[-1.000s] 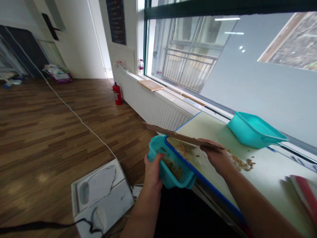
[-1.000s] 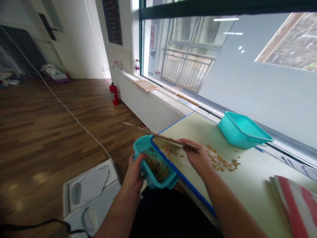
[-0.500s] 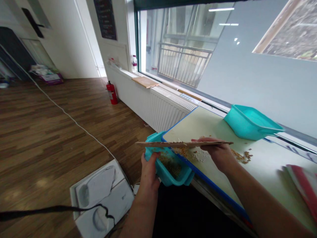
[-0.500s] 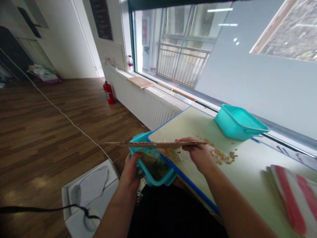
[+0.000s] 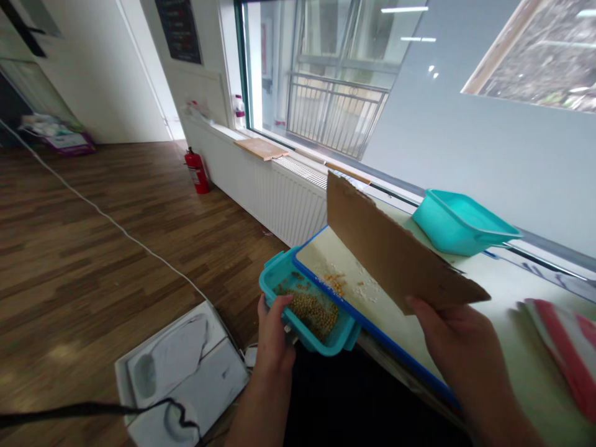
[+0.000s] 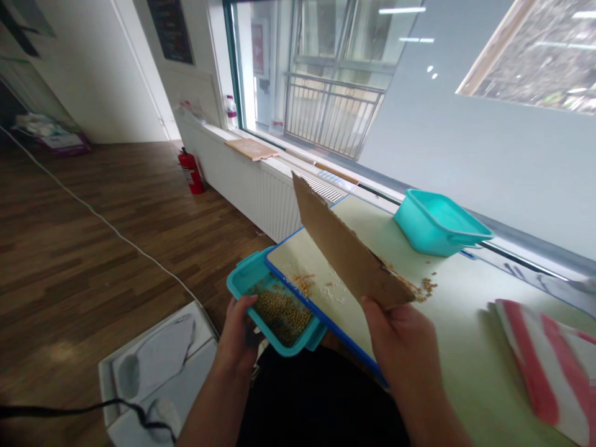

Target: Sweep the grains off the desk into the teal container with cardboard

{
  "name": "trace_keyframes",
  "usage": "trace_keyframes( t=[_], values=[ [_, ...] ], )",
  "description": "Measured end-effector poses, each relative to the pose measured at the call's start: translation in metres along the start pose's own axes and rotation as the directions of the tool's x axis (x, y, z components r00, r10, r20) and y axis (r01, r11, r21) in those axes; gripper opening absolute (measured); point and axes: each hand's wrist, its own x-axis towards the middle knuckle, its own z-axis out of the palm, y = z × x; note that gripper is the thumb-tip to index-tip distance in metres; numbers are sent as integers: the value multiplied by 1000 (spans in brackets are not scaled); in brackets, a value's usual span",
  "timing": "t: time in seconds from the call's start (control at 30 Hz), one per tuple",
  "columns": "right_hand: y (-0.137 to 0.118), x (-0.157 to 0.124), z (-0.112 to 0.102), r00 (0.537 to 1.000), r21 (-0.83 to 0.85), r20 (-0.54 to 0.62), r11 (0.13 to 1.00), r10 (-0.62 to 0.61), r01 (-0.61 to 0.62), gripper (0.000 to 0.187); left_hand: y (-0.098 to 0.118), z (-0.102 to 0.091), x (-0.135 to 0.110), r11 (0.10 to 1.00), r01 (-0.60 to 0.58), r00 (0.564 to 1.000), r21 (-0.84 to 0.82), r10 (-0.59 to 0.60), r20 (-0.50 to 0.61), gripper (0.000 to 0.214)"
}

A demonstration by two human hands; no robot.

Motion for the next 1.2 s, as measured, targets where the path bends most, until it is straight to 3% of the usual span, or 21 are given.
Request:
trace_keyframes(
  t=[0.3,0.67,0.9,1.2],
  values=[
    [2,-27,3,995,-150,-96,988,18,-33,37,-13,1,2,996,-27,1000,-89,27,-2,55],
    [5,-35,19,996,-215,-81,976,-37,19,37,-20,0,2,993,-62,997,-102,67,46,55],
    [-3,-46,27,982,-214,-92,966,-165,142,37,-21,-2,-1,995,-70,994,-69,76,79,59],
    [-18,-54,41,918,-253,-129,908,-375,335,41,-16,-3,-3,996,-61,994,-70,67,83,61]
  ],
)
